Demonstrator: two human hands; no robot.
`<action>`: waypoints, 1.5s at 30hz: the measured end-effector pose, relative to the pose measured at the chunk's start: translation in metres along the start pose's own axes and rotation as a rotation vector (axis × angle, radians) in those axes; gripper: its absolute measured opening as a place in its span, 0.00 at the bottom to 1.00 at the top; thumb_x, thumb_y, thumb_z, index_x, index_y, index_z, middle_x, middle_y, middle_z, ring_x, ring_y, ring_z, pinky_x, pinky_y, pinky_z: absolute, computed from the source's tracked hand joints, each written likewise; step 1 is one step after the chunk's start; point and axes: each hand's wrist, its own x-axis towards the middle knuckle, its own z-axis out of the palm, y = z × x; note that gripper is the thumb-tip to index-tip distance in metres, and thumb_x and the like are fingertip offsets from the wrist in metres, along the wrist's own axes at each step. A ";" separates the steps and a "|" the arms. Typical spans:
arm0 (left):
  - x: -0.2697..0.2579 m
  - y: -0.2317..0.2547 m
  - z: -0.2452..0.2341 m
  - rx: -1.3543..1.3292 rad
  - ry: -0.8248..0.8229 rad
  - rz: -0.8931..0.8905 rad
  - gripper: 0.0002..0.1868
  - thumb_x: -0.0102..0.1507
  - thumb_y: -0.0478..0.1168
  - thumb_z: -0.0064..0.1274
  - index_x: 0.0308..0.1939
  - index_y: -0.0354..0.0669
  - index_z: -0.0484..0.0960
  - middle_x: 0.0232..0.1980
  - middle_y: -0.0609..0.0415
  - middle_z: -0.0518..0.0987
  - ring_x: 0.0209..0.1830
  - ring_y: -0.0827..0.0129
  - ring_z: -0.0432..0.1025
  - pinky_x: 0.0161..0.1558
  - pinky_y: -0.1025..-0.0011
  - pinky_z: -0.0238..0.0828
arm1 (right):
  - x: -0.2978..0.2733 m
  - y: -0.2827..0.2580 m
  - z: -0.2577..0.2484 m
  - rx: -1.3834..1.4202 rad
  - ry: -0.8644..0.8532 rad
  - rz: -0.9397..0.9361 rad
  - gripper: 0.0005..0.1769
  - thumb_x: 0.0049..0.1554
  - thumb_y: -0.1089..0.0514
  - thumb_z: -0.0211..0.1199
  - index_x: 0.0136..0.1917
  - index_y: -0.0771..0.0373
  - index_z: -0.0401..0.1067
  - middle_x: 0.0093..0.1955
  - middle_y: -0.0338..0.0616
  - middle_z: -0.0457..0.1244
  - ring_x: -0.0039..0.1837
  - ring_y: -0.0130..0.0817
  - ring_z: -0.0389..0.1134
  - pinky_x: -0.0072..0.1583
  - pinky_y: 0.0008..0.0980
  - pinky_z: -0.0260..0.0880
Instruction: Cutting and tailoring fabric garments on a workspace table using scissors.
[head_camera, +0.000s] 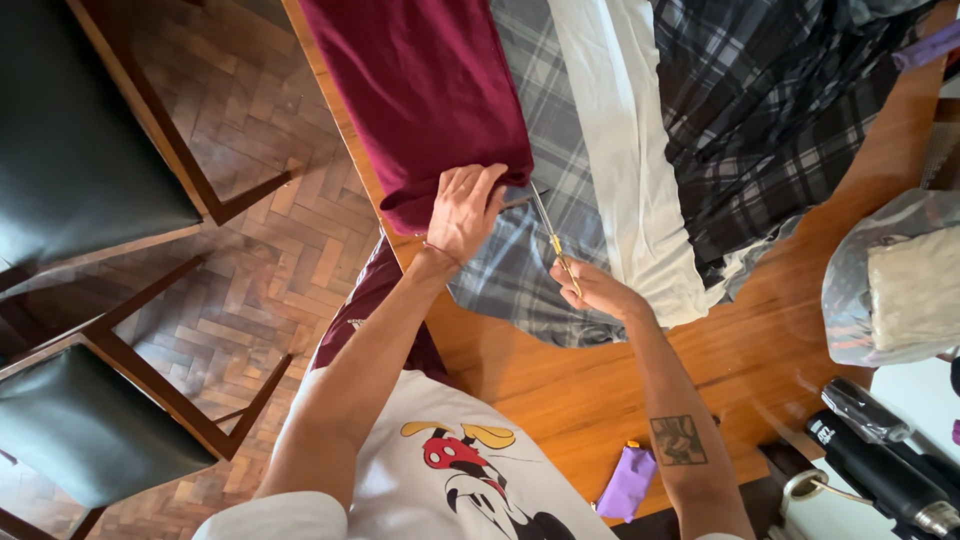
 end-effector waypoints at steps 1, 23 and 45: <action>0.001 0.000 -0.002 -0.006 -0.016 -0.008 0.16 0.66 0.35 0.59 0.57 0.39 0.79 0.50 0.51 0.80 0.56 0.58 0.74 0.62 0.58 0.66 | 0.005 0.006 -0.001 0.072 0.007 -0.039 0.13 0.67 0.44 0.51 0.51 0.53 0.60 0.33 0.26 0.46 0.29 0.22 0.45 0.33 0.27 0.43; 0.001 -0.002 -0.005 -0.014 0.013 0.050 0.15 0.61 0.35 0.64 0.50 0.38 0.79 0.57 0.50 0.81 0.59 0.57 0.74 0.64 0.57 0.67 | 0.014 0.010 -0.001 0.114 0.031 -0.072 0.18 0.65 0.41 0.51 0.52 0.57 0.59 0.34 0.26 0.47 0.29 0.20 0.46 0.32 0.26 0.45; 0.193 -0.129 -0.018 0.214 0.225 0.106 0.22 0.78 0.38 0.44 0.74 0.29 0.66 0.76 0.35 0.65 0.79 0.41 0.57 0.79 0.52 0.56 | 0.029 0.049 -0.014 0.206 -0.058 -0.194 0.09 0.67 0.52 0.55 0.49 0.53 0.58 0.37 0.27 0.47 0.31 0.19 0.47 0.32 0.25 0.45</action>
